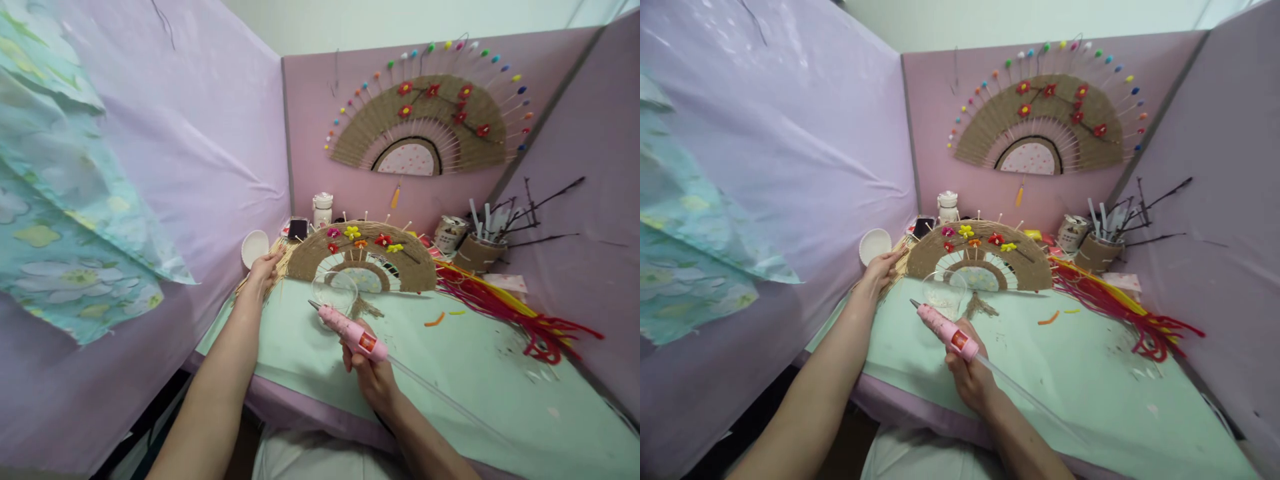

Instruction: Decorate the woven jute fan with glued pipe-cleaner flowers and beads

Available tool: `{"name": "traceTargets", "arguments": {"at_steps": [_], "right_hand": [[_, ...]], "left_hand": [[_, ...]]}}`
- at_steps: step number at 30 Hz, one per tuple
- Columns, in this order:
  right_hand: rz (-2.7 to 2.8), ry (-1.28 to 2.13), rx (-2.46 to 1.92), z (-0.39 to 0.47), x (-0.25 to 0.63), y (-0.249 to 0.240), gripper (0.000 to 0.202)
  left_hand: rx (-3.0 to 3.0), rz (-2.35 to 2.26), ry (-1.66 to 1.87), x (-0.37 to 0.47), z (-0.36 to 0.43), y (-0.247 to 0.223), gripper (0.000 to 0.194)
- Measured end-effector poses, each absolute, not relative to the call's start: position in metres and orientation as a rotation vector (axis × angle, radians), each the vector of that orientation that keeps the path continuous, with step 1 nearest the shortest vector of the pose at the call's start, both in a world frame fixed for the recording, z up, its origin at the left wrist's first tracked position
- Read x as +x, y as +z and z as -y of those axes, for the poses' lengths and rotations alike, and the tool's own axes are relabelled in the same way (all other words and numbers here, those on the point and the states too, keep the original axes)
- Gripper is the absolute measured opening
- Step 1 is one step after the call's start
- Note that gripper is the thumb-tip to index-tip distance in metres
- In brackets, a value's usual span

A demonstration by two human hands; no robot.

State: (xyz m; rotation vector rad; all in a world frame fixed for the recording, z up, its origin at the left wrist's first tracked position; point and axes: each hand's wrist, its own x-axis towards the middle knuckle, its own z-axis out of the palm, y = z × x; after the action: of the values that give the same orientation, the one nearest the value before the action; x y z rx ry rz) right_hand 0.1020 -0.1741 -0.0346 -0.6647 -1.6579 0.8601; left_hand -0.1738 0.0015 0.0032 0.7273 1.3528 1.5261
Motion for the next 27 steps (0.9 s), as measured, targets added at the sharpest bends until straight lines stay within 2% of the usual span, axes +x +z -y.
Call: {"name": "traceTargets", "arguments": {"at_steps": [9, 27], "right_hand": [[1.659, 0.863, -0.68, 0.175, 0.102, -0.036, 0.044], [1.657, 0.861, -0.669, 0.177, 0.102, -0.029, 0.041]], "left_hand": [[0.738, -1.393, 1.482, -0.172, 0.001, 0.003, 0.043], [0.754, -1.382, 1.496, -0.17, 0.001, 0.004, 0.04]]}}
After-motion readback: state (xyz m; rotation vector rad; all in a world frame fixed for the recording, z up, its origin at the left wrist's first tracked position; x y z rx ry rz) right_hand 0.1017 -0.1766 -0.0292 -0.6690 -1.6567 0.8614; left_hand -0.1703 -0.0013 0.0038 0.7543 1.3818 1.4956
